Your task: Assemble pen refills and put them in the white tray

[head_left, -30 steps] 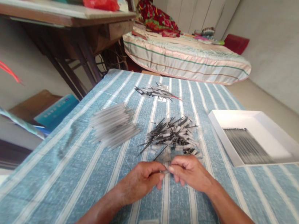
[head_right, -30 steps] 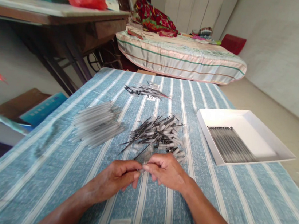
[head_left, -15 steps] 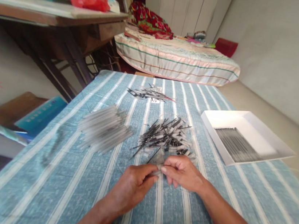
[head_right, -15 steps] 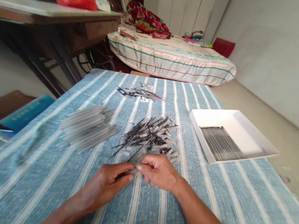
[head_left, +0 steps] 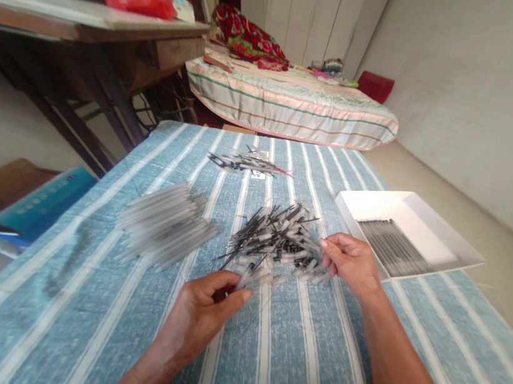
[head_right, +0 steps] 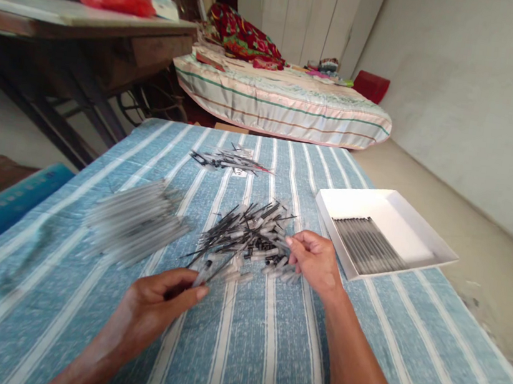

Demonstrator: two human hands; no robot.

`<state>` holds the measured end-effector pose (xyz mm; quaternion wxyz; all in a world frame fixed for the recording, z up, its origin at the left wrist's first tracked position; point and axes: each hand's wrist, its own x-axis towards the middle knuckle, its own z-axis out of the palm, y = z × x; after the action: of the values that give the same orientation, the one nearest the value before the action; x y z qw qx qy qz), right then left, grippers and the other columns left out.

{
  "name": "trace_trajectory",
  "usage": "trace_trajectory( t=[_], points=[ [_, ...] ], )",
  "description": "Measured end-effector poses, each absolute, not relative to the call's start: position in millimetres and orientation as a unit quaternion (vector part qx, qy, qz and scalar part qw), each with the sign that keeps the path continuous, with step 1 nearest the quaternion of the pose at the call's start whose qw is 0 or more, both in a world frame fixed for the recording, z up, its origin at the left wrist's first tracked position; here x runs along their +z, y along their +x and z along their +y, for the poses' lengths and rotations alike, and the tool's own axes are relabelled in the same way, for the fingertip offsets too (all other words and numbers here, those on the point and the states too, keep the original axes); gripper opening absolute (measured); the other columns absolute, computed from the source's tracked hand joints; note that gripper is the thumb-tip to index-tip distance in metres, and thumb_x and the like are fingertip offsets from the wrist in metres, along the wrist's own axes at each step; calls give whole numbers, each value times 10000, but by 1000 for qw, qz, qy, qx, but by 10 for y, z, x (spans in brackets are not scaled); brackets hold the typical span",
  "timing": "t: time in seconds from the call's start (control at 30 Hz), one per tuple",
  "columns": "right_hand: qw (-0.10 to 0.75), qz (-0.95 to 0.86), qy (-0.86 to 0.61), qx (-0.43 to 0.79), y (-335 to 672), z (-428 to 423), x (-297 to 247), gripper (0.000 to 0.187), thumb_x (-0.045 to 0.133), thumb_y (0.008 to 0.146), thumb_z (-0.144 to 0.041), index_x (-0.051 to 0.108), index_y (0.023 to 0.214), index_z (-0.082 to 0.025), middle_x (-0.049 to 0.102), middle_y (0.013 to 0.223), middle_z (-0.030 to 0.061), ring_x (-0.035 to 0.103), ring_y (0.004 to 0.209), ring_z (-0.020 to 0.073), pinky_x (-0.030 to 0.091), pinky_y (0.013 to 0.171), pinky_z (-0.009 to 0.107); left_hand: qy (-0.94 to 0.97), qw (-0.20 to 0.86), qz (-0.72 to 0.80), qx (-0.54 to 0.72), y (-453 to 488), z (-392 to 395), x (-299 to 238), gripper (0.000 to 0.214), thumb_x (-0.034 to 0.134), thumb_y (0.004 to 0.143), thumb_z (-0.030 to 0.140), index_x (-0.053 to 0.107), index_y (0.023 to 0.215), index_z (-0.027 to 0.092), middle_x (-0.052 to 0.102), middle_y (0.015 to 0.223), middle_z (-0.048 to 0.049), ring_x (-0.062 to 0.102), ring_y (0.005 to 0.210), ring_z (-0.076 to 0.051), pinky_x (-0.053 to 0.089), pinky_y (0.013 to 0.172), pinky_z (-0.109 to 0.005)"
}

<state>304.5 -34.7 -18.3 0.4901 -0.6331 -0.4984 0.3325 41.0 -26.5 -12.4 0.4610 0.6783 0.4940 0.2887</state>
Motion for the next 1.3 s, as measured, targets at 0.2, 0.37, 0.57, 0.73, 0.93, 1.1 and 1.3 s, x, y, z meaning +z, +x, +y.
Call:
trace_trajectory(
  t=[0.2,0.37,0.57,0.73,0.93,1.1,1.3],
  points=[
    [456,-504,-650,340,3050,-338,-226,280,618,723,-426,576,719,-150,506,462,-39,408,372,76,327,370,196,558,559,502,353,467,-276,-33,167,674,665,322,630,665,161,533,533,41,401,471,-75,297,453,-190],
    [369,-592,-628,345,2977,-348,-328,184,585,744,-346,579,726,-163,480,525,-48,415,460,81,310,432,188,505,589,511,369,451,-271,47,157,673,676,298,627,714,153,608,592,15,410,435,-63,282,426,-190],
    [241,-681,-651,232,2906,-365,-332,113,539,765,-255,631,767,-189,497,536,-40,426,502,102,302,494,203,467,617,505,381,431,-236,19,174,669,693,302,611,726,141,627,601,1,415,431,-60,270,421,-184],
    [205,-724,-616,234,2914,-387,-253,136,514,769,-223,642,730,-199,527,556,-34,462,516,107,321,519,201,464,629,490,386,391,-213,-31,178,674,699,311,612,708,144,638,631,-4,431,432,-63,274,413,-188],
    [56,-770,-626,108,2729,-442,-203,155,495,770,-197,646,796,-219,613,591,11,547,549,155,298,528,237,454,631,483,405,388,-210,-37,168,682,691,309,621,707,153,652,655,-5,456,438,-70,298,420,-192],
    [-13,-773,-634,25,2592,-475,-227,137,487,745,-144,618,771,-177,644,592,72,563,519,178,287,506,263,441,641,477,408,403,-210,-40,168,689,683,303,626,712,150,652,636,-2,477,442,-72,306,419,-189],
    [319,-721,-583,198,2581,-515,-208,102,481,783,-188,580,803,-181,605,585,10,520,494,120,352,501,232,410,655,471,426,402,-210,-48,160,688,684,285,603,706,151,665,643,0,501,445,-62,334,434,-178]
  ],
)
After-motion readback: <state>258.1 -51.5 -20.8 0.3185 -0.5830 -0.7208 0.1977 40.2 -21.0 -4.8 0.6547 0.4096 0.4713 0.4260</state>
